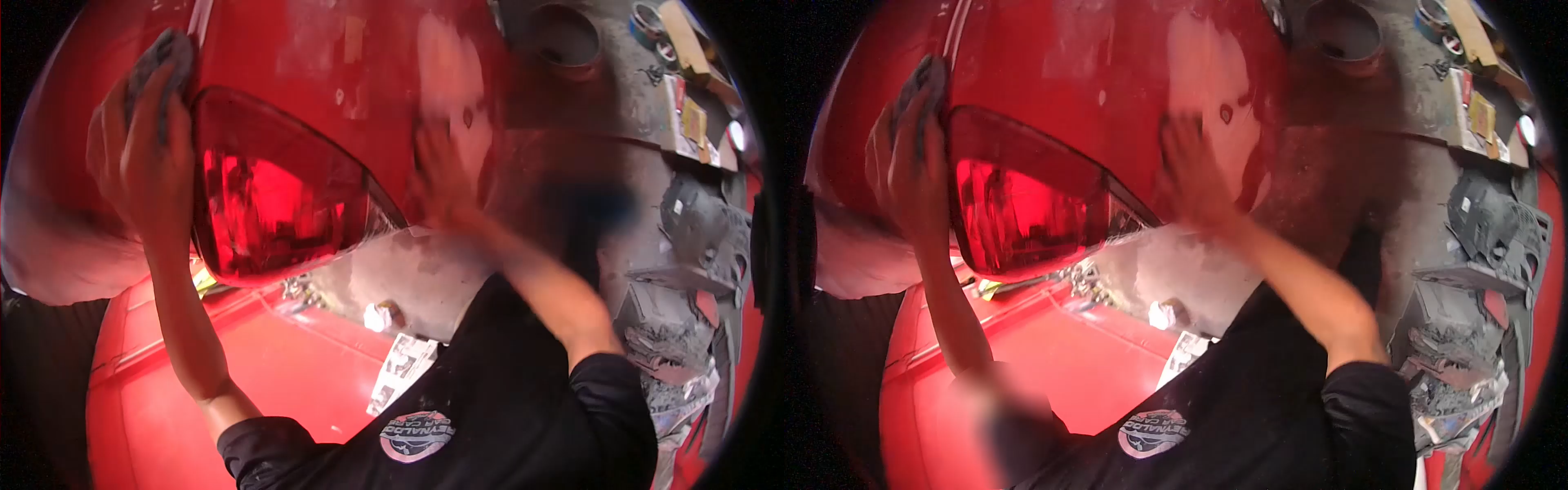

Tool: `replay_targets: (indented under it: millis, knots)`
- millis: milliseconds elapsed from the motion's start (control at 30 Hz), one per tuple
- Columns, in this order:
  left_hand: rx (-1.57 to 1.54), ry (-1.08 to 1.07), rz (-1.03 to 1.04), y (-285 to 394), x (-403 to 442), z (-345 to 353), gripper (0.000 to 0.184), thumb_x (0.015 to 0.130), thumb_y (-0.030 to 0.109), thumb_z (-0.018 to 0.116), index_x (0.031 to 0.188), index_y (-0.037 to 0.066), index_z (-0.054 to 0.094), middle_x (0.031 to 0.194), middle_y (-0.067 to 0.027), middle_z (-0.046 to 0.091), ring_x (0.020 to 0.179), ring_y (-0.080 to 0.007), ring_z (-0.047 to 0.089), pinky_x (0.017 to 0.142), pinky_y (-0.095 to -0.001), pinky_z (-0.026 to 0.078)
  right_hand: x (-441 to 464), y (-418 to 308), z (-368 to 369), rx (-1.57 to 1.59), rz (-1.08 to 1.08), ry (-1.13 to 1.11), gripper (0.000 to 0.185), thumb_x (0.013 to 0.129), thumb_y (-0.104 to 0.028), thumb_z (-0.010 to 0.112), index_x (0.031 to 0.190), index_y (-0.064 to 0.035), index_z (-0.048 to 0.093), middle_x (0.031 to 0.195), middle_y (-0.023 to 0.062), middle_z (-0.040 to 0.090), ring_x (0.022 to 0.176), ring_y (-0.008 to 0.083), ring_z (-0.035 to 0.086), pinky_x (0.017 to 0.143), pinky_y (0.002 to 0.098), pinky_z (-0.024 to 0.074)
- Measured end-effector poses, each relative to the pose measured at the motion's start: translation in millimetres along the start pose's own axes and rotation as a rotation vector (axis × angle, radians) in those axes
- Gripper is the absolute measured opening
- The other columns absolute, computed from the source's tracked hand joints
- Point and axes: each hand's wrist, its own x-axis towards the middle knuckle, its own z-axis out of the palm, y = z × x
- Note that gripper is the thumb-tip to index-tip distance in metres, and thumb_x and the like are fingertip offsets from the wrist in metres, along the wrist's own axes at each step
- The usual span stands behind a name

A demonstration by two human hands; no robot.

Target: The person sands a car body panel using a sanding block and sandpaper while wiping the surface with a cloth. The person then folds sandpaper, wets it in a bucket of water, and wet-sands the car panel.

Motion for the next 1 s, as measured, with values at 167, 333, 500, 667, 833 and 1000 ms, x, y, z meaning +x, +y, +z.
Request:
replay_targets:
  millis: [167, 333, 500, 667, 833, 1000]
  knots:
    - [-0.015, 0.119, 0.046, -4, -9, 5, 0.028, 0.096, 0.023, 0.070, 0.123, 0.021, 0.077, 0.127, -0.0042, 0.072, 0.119, -0.0294, 0.068, 0.102, -0.0481, 0.052, -14, -34, -23, 0.018, -0.033, 0.010, 0.073, 0.105, -0.033, 0.055, 0.162, 0.0064, 0.033, 0.174, 0.0273, 0.020, 0.161, 0.0463, 0.020, 0.129, 0.0602, 0.0190]
    - [-0.092, 0.256, 0.009, 19, -15, -20, 0.022, 0.088, 0.011, 0.070, 0.109, 0.007, 0.075, 0.112, -0.0122, 0.068, 0.109, -0.0349, 0.064, 0.099, -0.0479, 0.049, -38, -61, -17, 0.065, -0.095, 0.105, 0.069, 0.107, -0.028, 0.052, 0.165, 0.0007, 0.030, 0.174, 0.0234, 0.025, 0.160, 0.0445, 0.025, 0.129, 0.0572, 0.0213]
    - [0.027, 0.171, 0.042, -2, -17, 2, 0.032, 0.100, 0.030, 0.063, 0.129, 0.024, 0.073, 0.127, -0.0017, 0.071, 0.119, -0.0280, 0.067, 0.104, -0.0466, 0.051, -75, -73, -12, -0.055, -0.156, 0.109, 0.068, 0.105, -0.024, 0.055, 0.163, 0.0017, 0.033, 0.173, 0.0242, 0.027, 0.159, 0.0455, 0.026, 0.129, 0.0579, 0.0218]
    - [0.014, 0.133, 0.072, -4, -14, -1, 0.033, 0.100, 0.031, 0.063, 0.130, 0.025, 0.073, 0.129, -0.0016, 0.070, 0.120, -0.0284, 0.066, 0.105, -0.0471, 0.050, -75, -76, -19, -0.133, -0.167, 0.013, 0.065, 0.101, -0.018, 0.059, 0.158, 0.0040, 0.039, 0.169, 0.0241, 0.033, 0.158, 0.0471, 0.028, 0.128, 0.0590, 0.0223]
    - [0.031, 0.212, 0.061, -2, -14, 4, 0.029, 0.096, 0.028, 0.066, 0.122, 0.021, 0.077, 0.121, -0.0036, 0.072, 0.111, -0.0306, 0.068, 0.098, -0.0477, 0.053, -55, -78, -38, -0.184, -0.267, 0.026, 0.062, 0.101, -0.020, 0.058, 0.155, 0.0063, 0.042, 0.167, 0.0241, 0.037, 0.158, 0.0461, 0.029, 0.128, 0.0587, 0.0243]
    - [-0.017, 0.183, 0.055, 0, -12, -3, 0.029, 0.092, 0.025, 0.069, 0.119, 0.018, 0.076, 0.119, -0.0055, 0.071, 0.109, -0.0314, 0.067, 0.099, -0.0498, 0.051, -60, -59, -19, -0.213, -0.256, 0.008, 0.065, 0.099, -0.022, 0.059, 0.155, 0.0058, 0.042, 0.166, 0.0244, 0.038, 0.156, 0.0472, 0.032, 0.126, 0.0620, 0.0271]
